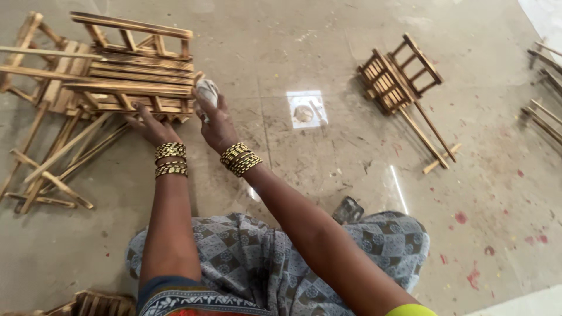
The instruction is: The person sits on the floor assembling small wooden chair and cot frames, fitting slats and legs into the frames by hand and wiping parts with a cloth. They turn the pieces over, press joints together, and set finished frames aside with others on the floor.
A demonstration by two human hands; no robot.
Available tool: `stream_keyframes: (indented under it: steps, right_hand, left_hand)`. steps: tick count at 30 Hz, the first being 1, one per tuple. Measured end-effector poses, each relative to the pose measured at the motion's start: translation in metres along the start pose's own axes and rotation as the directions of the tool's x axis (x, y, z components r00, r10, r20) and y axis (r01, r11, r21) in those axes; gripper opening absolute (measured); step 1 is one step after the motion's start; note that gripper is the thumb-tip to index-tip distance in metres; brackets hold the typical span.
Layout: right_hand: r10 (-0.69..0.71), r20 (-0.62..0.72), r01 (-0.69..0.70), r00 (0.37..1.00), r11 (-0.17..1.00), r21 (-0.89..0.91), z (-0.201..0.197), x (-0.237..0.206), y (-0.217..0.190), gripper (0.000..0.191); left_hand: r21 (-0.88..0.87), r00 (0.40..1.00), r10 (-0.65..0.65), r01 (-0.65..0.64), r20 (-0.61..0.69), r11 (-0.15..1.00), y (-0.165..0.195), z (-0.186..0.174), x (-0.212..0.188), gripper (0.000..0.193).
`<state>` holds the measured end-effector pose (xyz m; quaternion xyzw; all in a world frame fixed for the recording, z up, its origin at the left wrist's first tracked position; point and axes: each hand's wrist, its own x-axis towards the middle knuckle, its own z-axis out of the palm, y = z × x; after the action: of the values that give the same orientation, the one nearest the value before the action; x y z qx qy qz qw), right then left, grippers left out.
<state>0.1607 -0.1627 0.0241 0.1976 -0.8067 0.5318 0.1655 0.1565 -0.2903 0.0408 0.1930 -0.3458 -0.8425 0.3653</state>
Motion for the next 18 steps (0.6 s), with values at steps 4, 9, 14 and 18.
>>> stream_keyframes:
  steps: [4,9,14,18]
  right_hand:
    - [0.127,0.067,-0.124,0.990,0.991,-0.040,-0.016,-0.023,0.013,0.046]
    - [0.193,0.082,-0.196,0.978,0.980,0.022,-0.048,-0.075,0.042,0.037]
    - [0.034,0.174,0.008,0.984,0.972,-0.234,-0.133,-0.105,0.099,0.040]
    - [0.441,0.097,-0.416,0.892,0.886,-0.204,-0.245,-0.105,0.135,0.049]
  left_hand:
    - [0.217,0.996,-0.015,-0.003,0.082,0.976,-0.035,0.000,-0.040,0.072]
    - [0.135,0.918,-0.329,0.305,0.221,0.943,-0.096,-0.020,-0.127,0.048]
    - [0.161,0.773,-0.545,0.523,0.324,0.837,-0.138,-0.022,-0.212,0.038]
    - [0.279,0.425,-0.731,0.727,0.534,0.627,-0.176,0.041,-0.269,0.053]
